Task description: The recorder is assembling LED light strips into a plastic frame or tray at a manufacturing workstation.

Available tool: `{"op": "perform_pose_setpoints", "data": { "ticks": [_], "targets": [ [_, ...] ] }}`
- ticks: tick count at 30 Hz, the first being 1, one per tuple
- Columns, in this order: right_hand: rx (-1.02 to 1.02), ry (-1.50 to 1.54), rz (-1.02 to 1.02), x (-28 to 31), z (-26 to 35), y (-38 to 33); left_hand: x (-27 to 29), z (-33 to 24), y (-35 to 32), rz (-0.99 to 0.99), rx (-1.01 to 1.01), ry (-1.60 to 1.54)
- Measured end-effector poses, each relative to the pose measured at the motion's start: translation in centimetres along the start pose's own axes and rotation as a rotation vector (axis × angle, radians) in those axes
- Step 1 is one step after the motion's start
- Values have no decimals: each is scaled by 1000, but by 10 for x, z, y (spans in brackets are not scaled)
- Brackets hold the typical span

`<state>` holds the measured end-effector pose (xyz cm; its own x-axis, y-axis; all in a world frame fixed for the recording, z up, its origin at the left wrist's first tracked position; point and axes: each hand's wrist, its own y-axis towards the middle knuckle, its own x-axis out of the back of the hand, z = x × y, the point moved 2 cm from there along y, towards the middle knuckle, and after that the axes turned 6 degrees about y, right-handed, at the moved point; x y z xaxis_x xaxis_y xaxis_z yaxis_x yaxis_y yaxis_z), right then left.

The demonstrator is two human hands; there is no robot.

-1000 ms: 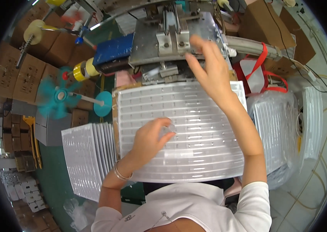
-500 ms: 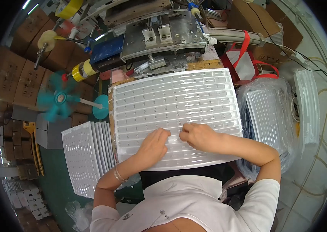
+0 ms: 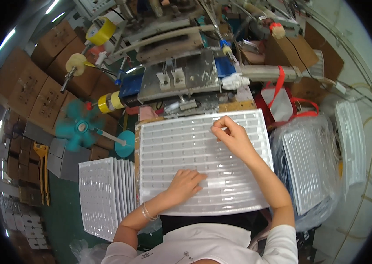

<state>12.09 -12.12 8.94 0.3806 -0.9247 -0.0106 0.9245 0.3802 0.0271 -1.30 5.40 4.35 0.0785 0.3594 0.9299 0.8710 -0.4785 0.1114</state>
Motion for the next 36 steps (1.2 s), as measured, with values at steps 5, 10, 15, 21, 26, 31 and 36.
{"op": "perform_pose_setpoints", "data": {
  "ticks": [5, 10, 15, 21, 26, 31, 36],
  "targets": [
    [216, -64, -85, 18, 22, 18, 45, 37, 33, -411, 195, -176],
    [361, -87, -163, 29, 41, 46, 113, 74, 109, -867, 239, 135],
    [368, -235, -282, 20, 46, 88, 140, 114, 194, -880, 208, 620],
    [854, -722, -367, -17, 78, 134, 141, 93, 168, -924, 114, 252],
    [856, -1019, -451, -32, 63, 165, 112, 61, 65, -828, 305, -145],
    [760, -952, -456, -26, 42, 167, 70, 55, 15, -699, 504, -422],
    [744, -705, -371, -5, 46, 102, 53, 30, -5, -646, 620, -872]
  ]
}}
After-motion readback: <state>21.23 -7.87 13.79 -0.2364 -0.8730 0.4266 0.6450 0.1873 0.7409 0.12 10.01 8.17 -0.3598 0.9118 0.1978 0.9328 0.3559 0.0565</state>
